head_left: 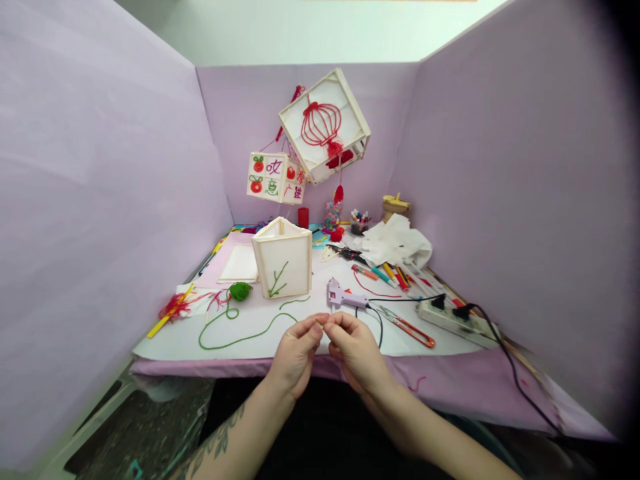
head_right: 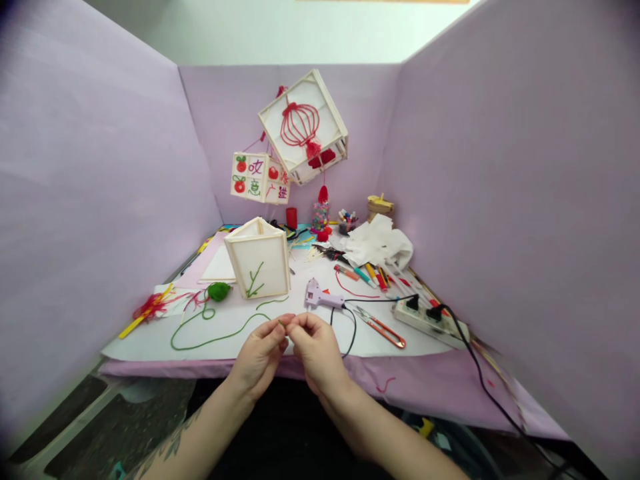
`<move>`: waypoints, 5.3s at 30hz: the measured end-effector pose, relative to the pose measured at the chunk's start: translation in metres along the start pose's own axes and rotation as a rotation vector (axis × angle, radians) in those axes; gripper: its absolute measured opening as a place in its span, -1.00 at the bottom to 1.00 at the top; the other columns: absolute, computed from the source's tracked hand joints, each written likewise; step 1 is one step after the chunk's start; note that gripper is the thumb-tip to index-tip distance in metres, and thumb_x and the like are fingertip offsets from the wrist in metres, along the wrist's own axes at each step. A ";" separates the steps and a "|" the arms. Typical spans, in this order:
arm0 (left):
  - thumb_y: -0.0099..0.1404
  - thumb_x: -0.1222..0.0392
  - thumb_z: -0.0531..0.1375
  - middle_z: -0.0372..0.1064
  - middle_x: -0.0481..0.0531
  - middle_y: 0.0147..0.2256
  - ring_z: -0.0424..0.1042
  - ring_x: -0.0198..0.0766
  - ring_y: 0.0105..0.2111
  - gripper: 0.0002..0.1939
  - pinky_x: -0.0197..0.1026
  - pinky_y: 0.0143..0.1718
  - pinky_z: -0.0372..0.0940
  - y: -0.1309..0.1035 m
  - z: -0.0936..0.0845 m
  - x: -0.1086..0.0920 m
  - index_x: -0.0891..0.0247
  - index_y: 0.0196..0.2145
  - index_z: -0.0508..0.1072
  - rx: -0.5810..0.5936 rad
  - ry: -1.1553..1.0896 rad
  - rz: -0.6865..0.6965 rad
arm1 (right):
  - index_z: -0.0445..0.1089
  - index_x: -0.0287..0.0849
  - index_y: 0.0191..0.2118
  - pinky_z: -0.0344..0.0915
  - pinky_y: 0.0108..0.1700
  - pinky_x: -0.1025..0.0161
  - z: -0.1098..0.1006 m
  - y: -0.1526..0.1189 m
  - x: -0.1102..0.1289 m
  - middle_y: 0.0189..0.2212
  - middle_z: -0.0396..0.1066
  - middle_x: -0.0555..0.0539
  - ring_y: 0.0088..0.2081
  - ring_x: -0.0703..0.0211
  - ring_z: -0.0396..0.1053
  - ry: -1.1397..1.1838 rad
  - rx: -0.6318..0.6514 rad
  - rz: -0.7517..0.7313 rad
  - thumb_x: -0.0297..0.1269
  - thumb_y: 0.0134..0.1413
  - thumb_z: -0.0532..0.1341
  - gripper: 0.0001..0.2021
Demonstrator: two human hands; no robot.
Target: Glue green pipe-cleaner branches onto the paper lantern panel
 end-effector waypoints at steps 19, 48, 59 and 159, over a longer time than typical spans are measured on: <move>-0.15 0.16 0.49 0.32 -0.08 -0.44 0.20 -0.48 -0.48 -0.66 -0.39 -0.50 0.10 -0.011 0.001 0.001 0.35 -0.43 0.54 -0.105 -0.116 -0.176 | 0.39 -0.11 -0.23 0.25 -0.33 0.27 0.001 -0.032 0.054 -0.33 0.30 -0.03 -0.35 0.21 0.27 -0.800 0.019 -0.958 -0.46 0.10 0.22 -0.87; 0.15 0.18 0.24 0.40 0.02 -0.44 0.34 -0.26 -0.39 -0.86 -0.25 -0.31 0.18 -0.018 0.021 -0.054 0.27 -0.46 0.58 0.226 0.969 0.207 | 0.34 -0.12 -0.27 0.16 -0.40 0.29 0.003 -0.014 0.042 -0.38 0.27 -0.01 -0.40 0.23 0.21 -0.807 0.362 -0.611 -0.40 0.15 0.18 -0.95; 0.14 0.28 0.20 0.42 0.00 -0.44 0.38 -0.26 -0.39 -0.86 -0.29 -0.33 0.21 -0.023 0.037 -0.059 0.22 -0.49 0.57 0.391 1.107 0.220 | 0.36 -0.16 -0.38 0.20 -0.40 0.30 0.008 -0.016 0.044 -0.46 0.37 -0.02 -0.42 0.23 0.29 -0.811 0.504 -0.527 -0.31 0.18 0.18 -0.89; 0.29 0.37 0.17 0.48 0.06 -0.30 0.44 -0.25 -0.26 -0.86 -0.21 -0.19 0.36 -0.056 0.039 -0.066 0.27 -0.18 0.45 0.228 1.316 0.965 | 0.21 -0.14 -0.34 0.11 -0.37 0.28 0.013 -0.033 0.048 -0.43 0.20 0.00 -0.38 0.22 0.18 -0.940 0.373 -0.803 -0.54 0.11 0.08 -0.86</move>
Point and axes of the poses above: each hand's wrist, its own y-axis towards the middle knuckle, its own z-axis out of the palm, x = y × z, the point moved 8 cm from there along y, towards the middle knuckle
